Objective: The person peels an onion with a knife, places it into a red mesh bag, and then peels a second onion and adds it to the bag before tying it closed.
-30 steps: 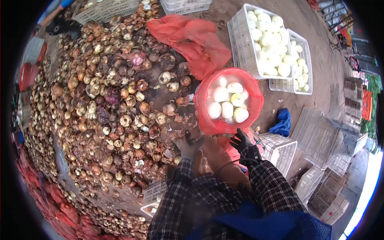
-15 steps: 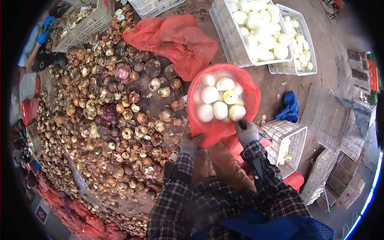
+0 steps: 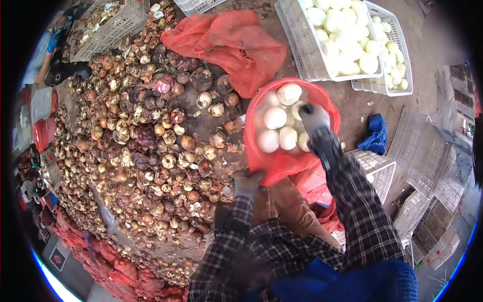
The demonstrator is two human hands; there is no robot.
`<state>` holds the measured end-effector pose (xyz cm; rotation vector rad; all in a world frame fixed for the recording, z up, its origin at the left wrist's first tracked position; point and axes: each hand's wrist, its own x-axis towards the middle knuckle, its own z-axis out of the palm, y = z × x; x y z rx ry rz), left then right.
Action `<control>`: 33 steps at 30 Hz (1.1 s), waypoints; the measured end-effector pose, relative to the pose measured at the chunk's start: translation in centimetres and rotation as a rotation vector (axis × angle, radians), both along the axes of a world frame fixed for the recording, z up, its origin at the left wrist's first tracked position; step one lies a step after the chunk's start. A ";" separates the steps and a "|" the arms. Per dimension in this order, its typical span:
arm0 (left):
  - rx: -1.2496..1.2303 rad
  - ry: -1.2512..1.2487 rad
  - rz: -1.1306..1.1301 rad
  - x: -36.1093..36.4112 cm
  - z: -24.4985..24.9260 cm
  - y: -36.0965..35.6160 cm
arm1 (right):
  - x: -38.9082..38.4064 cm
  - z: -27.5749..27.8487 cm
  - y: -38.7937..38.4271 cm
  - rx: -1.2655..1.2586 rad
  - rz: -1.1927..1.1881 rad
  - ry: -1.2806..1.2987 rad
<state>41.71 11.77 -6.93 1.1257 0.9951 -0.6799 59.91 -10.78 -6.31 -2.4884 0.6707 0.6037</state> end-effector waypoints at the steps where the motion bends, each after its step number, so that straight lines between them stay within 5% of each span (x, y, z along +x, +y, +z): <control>1: 0.007 0.028 -0.003 0.4 0.2 -0.1 | -2.9 0.0 -1.7 0.026 -0.043 -0.085; 5: 0.146 0.084 -0.129 0.8 1.3 -0.6 | -13.0 -0.7 -7.2 0.211 -0.541 -0.199; 7: 0.178 -0.055 -0.220 -3.4 -3.2 -0.8 | -15.0 -0.9 -6.4 0.237 -0.809 -0.173; 10: 0.169 -0.024 -0.316 -4.8 -2.1 -0.9 | -15.3 -0.7 -4.0 0.532 -0.932 0.423; 12: 0.032 0.180 -0.273 -1.1 4.4 -0.8 | -15.7 -2.5 -4.1 0.526 -0.845 0.485; 15: 0.157 -0.043 -0.255 -2.2 3.2 -0.3 | -15.1 -1.2 -5.5 0.453 -0.566 0.624; 20: 0.222 -0.037 -0.240 -3.2 1.6 -0.9 | -9.9 8.2 -3.5 0.330 -0.042 0.622; 22: 0.197 -0.079 -0.144 -3.4 2.0 -1.5 | -8.1 12.5 -2.0 0.499 -0.140 0.526; 25: 0.112 -0.145 0.006 -1.6 4.3 -1.9 | -7.8 11.3 -2.7 0.748 -0.344 0.361; 27: 0.069 -0.016 -0.028 -0.8 4.4 -1.2 | -7.8 8.1 -3.3 0.450 -0.337 0.373; 28: 0.065 -0.053 -0.050 -1.2 4.0 -0.9 | -7.6 7.7 -3.3 -0.031 0.248 0.374; 31: 0.041 -0.118 -0.115 -2.5 2.2 0.1 | -6.1 8.4 -0.2 -0.041 0.232 -0.217; 33: 0.030 -0.097 -0.148 -2.2 2.0 0.5 | -4.6 4.2 1.5 0.044 0.351 -0.393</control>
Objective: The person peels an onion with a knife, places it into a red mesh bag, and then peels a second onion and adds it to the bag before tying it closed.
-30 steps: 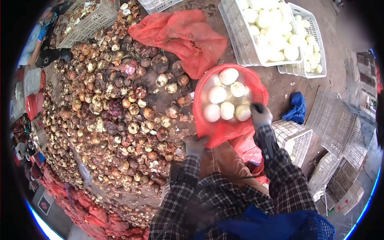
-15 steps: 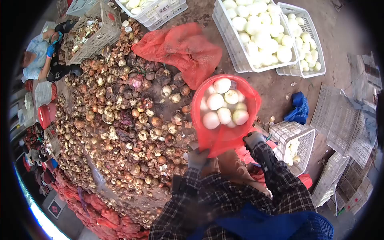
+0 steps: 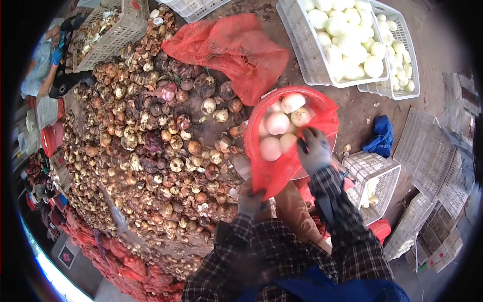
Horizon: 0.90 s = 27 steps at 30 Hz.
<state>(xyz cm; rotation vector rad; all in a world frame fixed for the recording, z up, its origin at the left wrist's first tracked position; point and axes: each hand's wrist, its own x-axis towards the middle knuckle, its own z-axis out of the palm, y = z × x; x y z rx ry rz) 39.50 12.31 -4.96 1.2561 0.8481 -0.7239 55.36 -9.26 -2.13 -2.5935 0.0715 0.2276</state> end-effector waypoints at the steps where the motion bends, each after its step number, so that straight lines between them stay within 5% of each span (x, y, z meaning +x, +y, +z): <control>1: 0.007 0.014 -0.012 0.5 0.1 0.1 | 1.1 -2.6 0.7 -0.106 -0.014 0.109; 5: 0.038 0.137 -0.097 0.7 -1.6 -0.1 | 4.0 -5.8 2.8 -0.364 -0.098 0.356; 9: 0.569 -0.398 -0.607 0.4 0.8 -1.6 | -1.6 -8.2 -1.2 -0.332 0.099 0.316; 12: 0.424 0.037 -0.934 -0.2 2.7 -1.6 | -5.0 -4.7 -3.6 -0.223 0.056 0.503; 16: 0.313 0.008 -0.699 0.7 4.7 -0.4 | -4.2 -1.7 -4.7 0.041 -0.570 0.212; 20: 0.356 -0.092 -0.621 0.2 3.9 -0.6 | 2.4 -4.9 -4.8 -0.533 -0.537 -0.053; 23: 0.399 -0.245 -0.603 1.3 3.6 -0.6 | 4.4 -7.6 -8.3 -0.471 -0.530 0.147; 26: 0.408 -0.277 -0.638 1.5 3.1 -0.6 | 3.1 -5.6 -11.1 -0.141 -0.592 0.187; 27: 0.438 -0.330 -0.641 1.5 2.9 -0.5 | 2.4 -4.9 -11.7 0.239 -0.757 0.282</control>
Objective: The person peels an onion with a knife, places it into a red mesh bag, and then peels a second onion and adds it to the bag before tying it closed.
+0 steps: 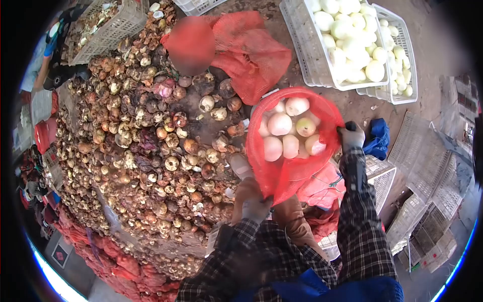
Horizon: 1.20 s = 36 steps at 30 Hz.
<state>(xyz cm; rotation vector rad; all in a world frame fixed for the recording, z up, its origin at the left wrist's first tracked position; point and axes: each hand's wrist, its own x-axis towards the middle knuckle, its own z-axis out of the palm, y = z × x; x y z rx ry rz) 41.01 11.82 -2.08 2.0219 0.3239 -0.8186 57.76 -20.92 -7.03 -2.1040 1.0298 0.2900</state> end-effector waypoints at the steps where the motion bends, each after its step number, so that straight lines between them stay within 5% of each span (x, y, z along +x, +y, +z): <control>1: -0.003 -0.022 0.011 -0.2 -0.4 0.0 | -1.0 1.3 -0.1 0.328 -0.117 -0.105; 5: -0.070 0.002 0.099 -1.6 -1.9 0.0 | -1.1 1.0 5.5 0.229 0.233 -0.077; 7: -0.106 0.039 0.134 -2.1 -2.3 0.1 | 0.7 -3.5 7.7 -0.153 0.455 -0.281; 10: -0.106 0.079 0.276 -3.4 -3.0 0.1 | 1.9 -4.3 10.6 -0.254 0.555 0.081; 13: -0.027 0.076 0.183 -3.0 -2.0 0.0 | -2.1 -2.3 10.1 -0.262 0.895 0.264; 14: -0.017 0.095 0.178 -2.6 -1.5 -0.1 | -5.3 -2.3 9.2 -0.285 0.774 0.108; 16: -0.035 0.212 0.222 -2.3 -0.4 -0.2 | -6.3 -1.0 7.4 -0.343 1.036 0.350; 19: -0.059 0.295 0.281 -2.9 -1.5 -0.3 | -5.0 -3.0 7.3 -0.125 0.735 0.080; 23: -0.073 0.042 0.356 -5.3 -4.1 0.1 | 3.0 -1.4 5.4 0.386 -0.177 -0.239; 25: -0.089 0.014 0.319 -4.7 -5.0 0.7 | 3.2 -0.5 3.1 0.356 -0.267 -0.413; 28: -0.068 0.062 0.331 -2.1 -3.8 0.0 | 1.7 -1.4 0.9 0.630 -0.507 -0.506; 33: -0.171 0.149 0.379 0.9 -3.4 -2.2 | 3.3 -4.5 6.6 0.352 -0.026 -0.264; 36: -0.123 0.172 0.295 1.8 -2.3 -2.0 | 1.6 -7.2 9.9 -0.179 0.533 -0.135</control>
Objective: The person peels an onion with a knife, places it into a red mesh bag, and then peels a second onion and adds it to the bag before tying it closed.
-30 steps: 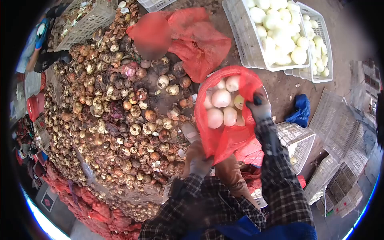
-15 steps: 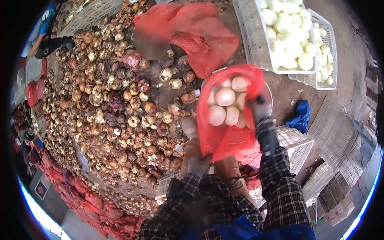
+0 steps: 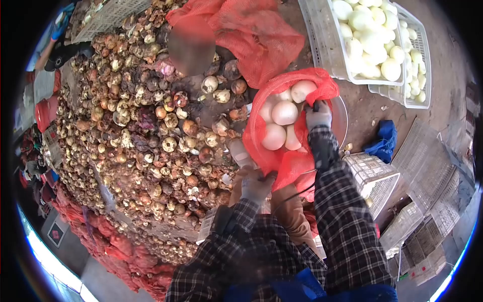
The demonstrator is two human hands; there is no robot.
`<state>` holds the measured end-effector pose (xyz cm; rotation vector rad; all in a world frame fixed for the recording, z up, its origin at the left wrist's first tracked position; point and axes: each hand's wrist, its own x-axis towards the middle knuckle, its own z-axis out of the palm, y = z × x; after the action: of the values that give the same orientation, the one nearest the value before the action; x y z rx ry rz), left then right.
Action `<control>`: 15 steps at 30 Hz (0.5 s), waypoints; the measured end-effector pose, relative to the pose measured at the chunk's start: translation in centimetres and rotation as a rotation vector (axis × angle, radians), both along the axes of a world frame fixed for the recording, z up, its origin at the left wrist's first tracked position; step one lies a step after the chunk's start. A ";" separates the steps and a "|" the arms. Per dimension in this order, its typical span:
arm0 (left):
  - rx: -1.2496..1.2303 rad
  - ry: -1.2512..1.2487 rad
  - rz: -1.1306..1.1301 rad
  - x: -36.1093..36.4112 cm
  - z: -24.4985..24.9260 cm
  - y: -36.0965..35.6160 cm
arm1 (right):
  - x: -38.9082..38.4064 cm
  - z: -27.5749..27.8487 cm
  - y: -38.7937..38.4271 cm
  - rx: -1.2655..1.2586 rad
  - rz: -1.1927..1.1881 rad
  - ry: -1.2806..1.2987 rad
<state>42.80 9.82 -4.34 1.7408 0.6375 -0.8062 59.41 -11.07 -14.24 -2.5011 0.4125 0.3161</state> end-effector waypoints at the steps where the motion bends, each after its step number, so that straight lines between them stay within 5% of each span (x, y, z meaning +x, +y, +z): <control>1: 0.052 -0.027 -0.083 -0.4 -0.2 0.4 | -0.9 1.9 0.3 -0.092 0.082 0.095; 3: 0.133 -0.072 -0.187 -0.8 0.5 0.9 | -5.3 4.3 -0.8 -0.291 0.345 0.070; 5: 0.202 -0.095 -0.230 -2.0 2.3 1.3 | -9.4 6.0 -3.1 -0.227 0.437 0.209; 6: 0.084 -0.115 0.041 -5.4 -0.6 1.4 | -9.7 6.6 -3.7 -0.205 0.404 0.225; 10: 0.072 -0.070 0.100 -5.4 -0.9 2.1 | -6.2 7.0 -1.2 -0.139 0.239 0.352; 12: 0.073 -0.046 0.068 -4.3 -0.9 1.8 | -3.3 3.6 -0.1 0.067 -0.032 0.058; 15: -0.123 0.108 0.241 -3.4 -0.4 1.0 | 3.5 6.8 -1.8 0.802 -0.673 0.029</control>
<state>39.35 10.86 -4.73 1.4840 0.8357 -0.7567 62.89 -12.86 -7.40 -1.4778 0.8960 0.1860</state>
